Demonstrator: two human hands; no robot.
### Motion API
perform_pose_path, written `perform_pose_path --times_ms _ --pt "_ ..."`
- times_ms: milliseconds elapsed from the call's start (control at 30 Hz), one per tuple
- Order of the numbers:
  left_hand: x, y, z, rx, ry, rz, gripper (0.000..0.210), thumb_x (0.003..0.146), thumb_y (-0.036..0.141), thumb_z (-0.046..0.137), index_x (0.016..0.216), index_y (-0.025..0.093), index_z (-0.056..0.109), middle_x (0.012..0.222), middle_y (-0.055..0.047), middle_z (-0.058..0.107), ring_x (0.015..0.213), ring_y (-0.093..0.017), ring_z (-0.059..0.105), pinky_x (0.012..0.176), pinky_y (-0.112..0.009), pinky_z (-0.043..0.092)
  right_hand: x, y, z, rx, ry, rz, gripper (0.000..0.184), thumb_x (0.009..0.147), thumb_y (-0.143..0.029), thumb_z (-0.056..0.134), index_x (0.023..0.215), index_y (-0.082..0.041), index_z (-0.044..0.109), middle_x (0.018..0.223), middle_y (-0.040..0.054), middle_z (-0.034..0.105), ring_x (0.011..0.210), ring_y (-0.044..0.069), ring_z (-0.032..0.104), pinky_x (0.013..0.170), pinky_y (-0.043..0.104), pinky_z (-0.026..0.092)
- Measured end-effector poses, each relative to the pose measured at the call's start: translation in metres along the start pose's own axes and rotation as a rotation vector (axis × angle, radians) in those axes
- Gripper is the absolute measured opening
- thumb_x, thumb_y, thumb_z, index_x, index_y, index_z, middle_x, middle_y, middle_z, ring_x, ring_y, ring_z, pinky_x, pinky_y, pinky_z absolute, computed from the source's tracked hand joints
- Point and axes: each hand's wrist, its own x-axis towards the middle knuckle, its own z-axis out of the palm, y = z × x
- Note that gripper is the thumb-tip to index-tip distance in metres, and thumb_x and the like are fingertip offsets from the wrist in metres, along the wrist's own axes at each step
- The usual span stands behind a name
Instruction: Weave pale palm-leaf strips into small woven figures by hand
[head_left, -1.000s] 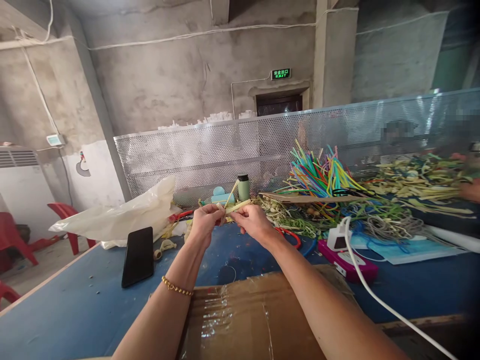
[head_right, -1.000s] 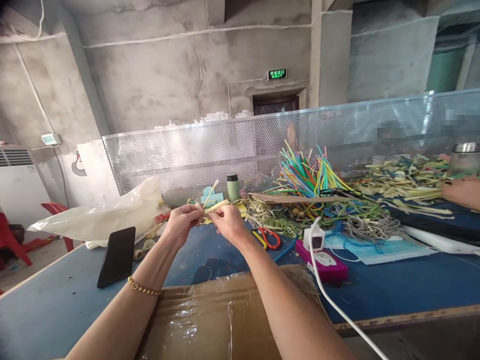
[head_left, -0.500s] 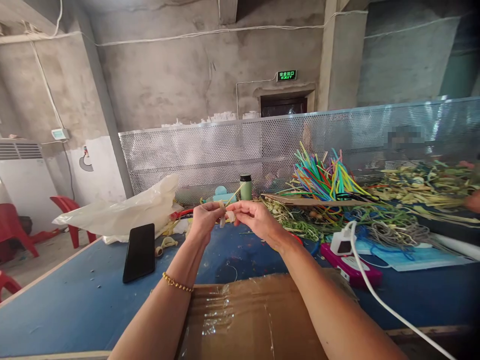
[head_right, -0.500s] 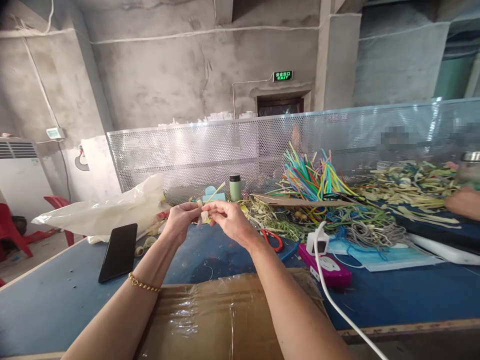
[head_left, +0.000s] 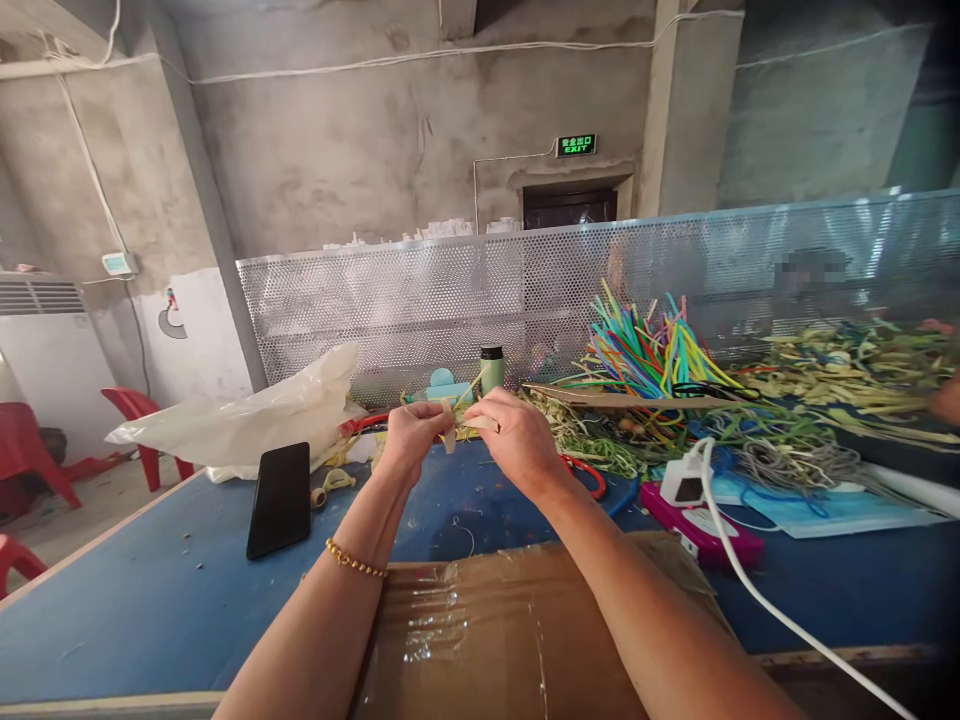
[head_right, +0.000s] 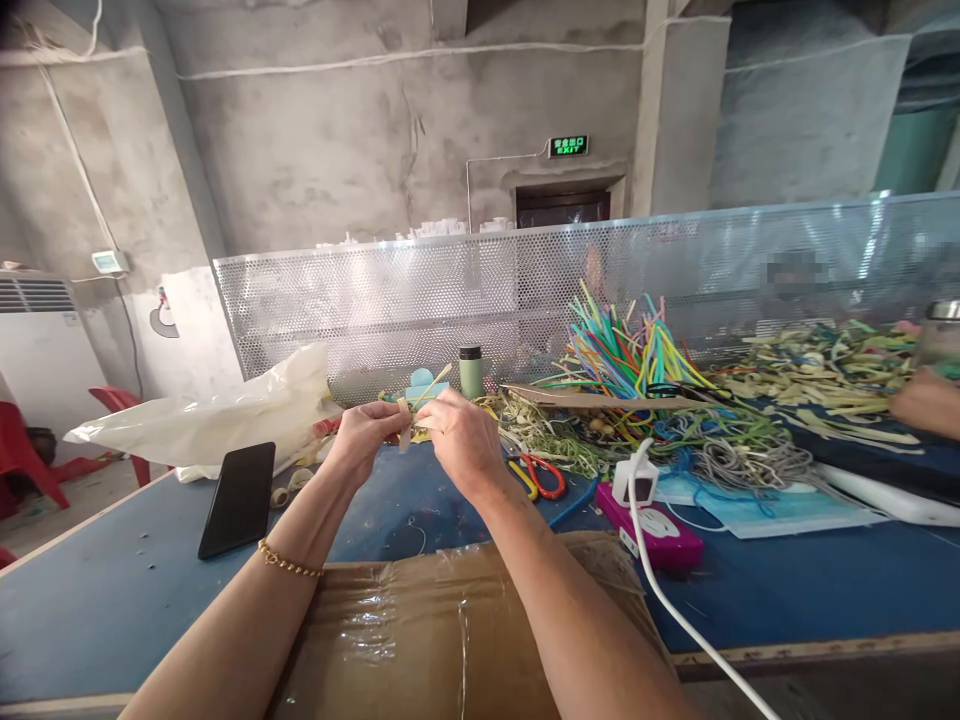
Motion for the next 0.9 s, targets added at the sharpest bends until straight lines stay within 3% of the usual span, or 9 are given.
perform_pose_path --times_ms 167,367,533,733,900 --pt "-0.007 0.002 0.006 0.001 -0.052 0.031 0.009 0.053 0.02 0.075 0.057 0.012 0.071 0.052 0.0 0.06 0.047 -0.007 0.044 0.047 -0.023 0.032 -0.001 -0.007 0.004 -0.005 0.04 -0.048 0.011 0.084 -0.013 0.06 0.076 -0.019 0.063 0.084 0.006 0.065 0.083 0.02 0.06 0.076 0.03 0.045" --pt "-0.014 0.008 0.014 -0.025 -0.089 0.037 0.004 0.054 0.013 0.071 0.058 0.013 0.069 0.052 -0.001 0.062 0.046 -0.009 0.047 0.047 -0.023 0.032 0.002 -0.005 0.008 0.202 0.023 0.233 0.007 0.081 -0.013 0.06 0.081 -0.02 0.061 0.076 0.0037 0.069 0.066 0.016 0.061 0.064 0.027 0.045" --pt "-0.013 0.008 0.011 0.003 -0.106 0.056 0.002 0.056 0.014 0.07 0.058 0.013 0.069 0.055 -0.002 0.064 0.05 -0.01 0.05 0.05 -0.024 0.036 0.004 0.0 0.003 0.381 -0.075 0.211 0.012 0.085 -0.014 0.054 0.085 -0.018 0.065 0.081 0.0053 0.071 0.071 0.017 0.063 0.065 0.027 0.047" --pt "-0.012 0.007 0.008 0.01 -0.156 0.065 0.008 0.057 0.017 0.077 0.06 0.013 0.07 0.055 0.0 0.062 0.051 -0.008 0.047 0.053 -0.024 0.036 0.002 -0.004 -0.006 -0.191 0.115 -0.054 0.006 0.082 -0.015 0.059 0.078 -0.019 0.061 0.098 0.0107 0.068 0.099 0.027 0.055 0.089 0.041 0.038" --pt "-0.014 0.009 0.009 -0.054 -0.327 0.039 0.015 0.06 0.022 0.081 0.06 0.014 0.068 0.057 -0.001 0.063 0.051 -0.009 0.049 0.054 -0.024 0.036 0.004 -0.001 -0.009 -0.209 0.117 -0.109 0.008 0.081 -0.012 0.058 0.079 -0.02 0.058 0.086 0.0055 0.068 0.09 0.023 0.056 0.096 0.041 0.033"
